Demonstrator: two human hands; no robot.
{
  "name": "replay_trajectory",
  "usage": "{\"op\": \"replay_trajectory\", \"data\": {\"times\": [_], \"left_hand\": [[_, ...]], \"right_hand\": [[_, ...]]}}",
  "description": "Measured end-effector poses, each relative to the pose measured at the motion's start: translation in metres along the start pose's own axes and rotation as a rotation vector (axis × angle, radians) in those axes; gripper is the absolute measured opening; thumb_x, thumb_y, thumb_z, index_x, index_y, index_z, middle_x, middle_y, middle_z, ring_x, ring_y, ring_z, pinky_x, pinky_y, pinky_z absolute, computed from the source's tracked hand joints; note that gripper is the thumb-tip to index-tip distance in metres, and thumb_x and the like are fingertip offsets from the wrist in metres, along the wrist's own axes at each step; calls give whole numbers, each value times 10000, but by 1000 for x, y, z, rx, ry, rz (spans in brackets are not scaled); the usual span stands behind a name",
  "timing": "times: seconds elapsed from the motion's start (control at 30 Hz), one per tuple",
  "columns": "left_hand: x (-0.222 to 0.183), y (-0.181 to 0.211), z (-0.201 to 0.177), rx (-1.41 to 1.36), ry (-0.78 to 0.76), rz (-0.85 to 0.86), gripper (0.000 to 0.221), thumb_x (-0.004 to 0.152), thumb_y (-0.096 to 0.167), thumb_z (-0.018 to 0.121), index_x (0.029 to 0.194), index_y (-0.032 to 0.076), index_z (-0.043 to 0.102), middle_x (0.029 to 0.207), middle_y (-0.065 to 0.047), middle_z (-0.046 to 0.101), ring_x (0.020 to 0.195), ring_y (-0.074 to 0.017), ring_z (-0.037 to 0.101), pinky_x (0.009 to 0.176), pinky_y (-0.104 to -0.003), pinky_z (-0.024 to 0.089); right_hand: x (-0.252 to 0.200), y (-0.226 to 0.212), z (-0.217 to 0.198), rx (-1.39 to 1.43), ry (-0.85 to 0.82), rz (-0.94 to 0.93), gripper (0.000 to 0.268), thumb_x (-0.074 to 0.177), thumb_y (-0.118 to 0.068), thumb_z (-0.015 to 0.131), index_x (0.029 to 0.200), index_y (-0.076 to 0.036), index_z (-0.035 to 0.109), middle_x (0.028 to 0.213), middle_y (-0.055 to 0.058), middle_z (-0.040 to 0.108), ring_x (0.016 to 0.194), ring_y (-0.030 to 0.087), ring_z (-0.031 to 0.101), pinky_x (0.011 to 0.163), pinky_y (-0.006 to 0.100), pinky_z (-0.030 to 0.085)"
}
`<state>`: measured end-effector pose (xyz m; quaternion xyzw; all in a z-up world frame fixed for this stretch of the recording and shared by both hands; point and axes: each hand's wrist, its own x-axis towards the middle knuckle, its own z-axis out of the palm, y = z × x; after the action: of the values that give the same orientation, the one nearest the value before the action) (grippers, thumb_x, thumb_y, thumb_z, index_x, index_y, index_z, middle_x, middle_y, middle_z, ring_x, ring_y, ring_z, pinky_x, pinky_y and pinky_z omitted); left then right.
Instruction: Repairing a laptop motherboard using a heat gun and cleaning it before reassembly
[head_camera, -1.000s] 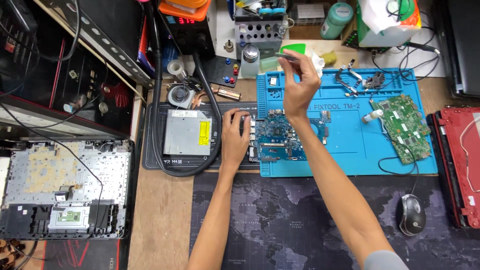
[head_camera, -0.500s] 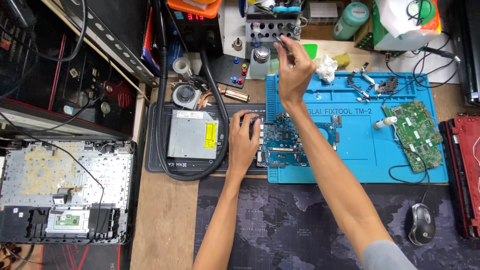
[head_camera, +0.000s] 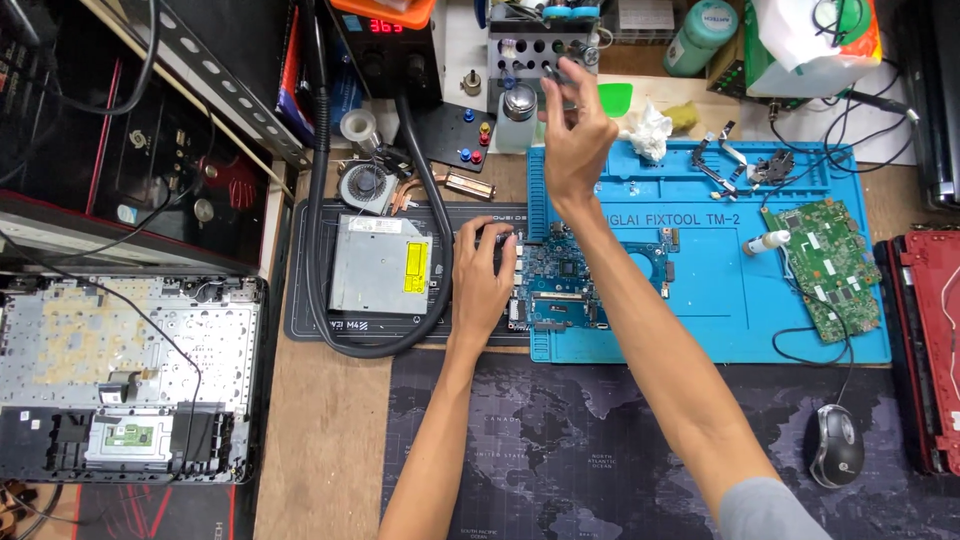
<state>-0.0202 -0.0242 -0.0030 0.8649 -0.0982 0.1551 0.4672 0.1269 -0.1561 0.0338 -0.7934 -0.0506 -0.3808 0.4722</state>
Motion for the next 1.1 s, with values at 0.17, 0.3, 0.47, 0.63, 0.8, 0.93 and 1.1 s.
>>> {"op": "replay_trajectory", "data": {"times": [0.17, 0.3, 0.47, 0.63, 0.8, 0.93, 1.1], "left_hand": [[1, 1, 0, 14, 7, 16, 191, 1055, 198, 509, 1125, 68, 630, 1189, -145, 554, 1189, -315, 551, 956, -443, 456], [1, 0, 0, 21, 4, 10, 195, 1054, 198, 508, 1132, 69, 631, 1200, -144, 551, 1194, -310, 551, 958, -442, 462], [0, 1, 1, 26, 2, 5, 186, 1049, 190, 519, 1135, 70, 633, 1200, -143, 547, 1202, -312, 548, 971, -446, 457], [-1, -1, 2, 22, -1, 6, 182, 1046, 183, 523, 1126, 63, 634, 1191, -144, 546, 1204, -313, 547, 970, -449, 455], [0, -4, 3, 30, 8, 24, 190, 1048, 189, 519, 1124, 63, 639, 1187, -147, 551, 1188, -320, 553, 955, -450, 464], [0, -2, 1, 24, 2, 24, 183, 1049, 184, 517, 1127, 65, 632, 1187, -143, 545, 1197, -318, 549, 966, -450, 459], [-1, -1, 1, 36, -4, 19, 199, 1055, 204, 505, 1129, 67, 629, 1188, -148, 543, 1190, -322, 550, 957, -451, 458]], "right_hand": [[5, 2, 3, -8, 2, -23, 201, 1045, -123, 659, 1237, -65, 639, 953, 120, 800, 715, 172, 810, 569, 221, 704], [11, 4, 9, -140, 53, -82, 178, 1012, -178, 702, 1163, -85, 682, 911, 115, 803, 771, 191, 813, 579, 268, 687], [14, 10, 13, -176, 58, -84, 176, 1038, -182, 678, 1185, -85, 671, 881, 125, 807, 641, 151, 815, 435, 189, 659], [17, 0, 8, -136, 50, -54, 178, 1030, -152, 687, 1183, -67, 662, 833, 121, 814, 610, 157, 825, 444, 187, 688], [19, -2, 7, -172, 42, -86, 179, 1015, -151, 707, 1174, -77, 670, 802, 115, 808, 566, 149, 799, 384, 190, 617], [16, 5, 9, -221, 77, -93, 164, 1013, -160, 704, 1160, -95, 679, 760, 73, 799, 576, 124, 774, 422, 215, 600], [6, 16, 7, -218, 84, -126, 236, 1026, -177, 702, 1246, -98, 673, 912, 104, 813, 713, 153, 804, 525, 225, 658]]}}
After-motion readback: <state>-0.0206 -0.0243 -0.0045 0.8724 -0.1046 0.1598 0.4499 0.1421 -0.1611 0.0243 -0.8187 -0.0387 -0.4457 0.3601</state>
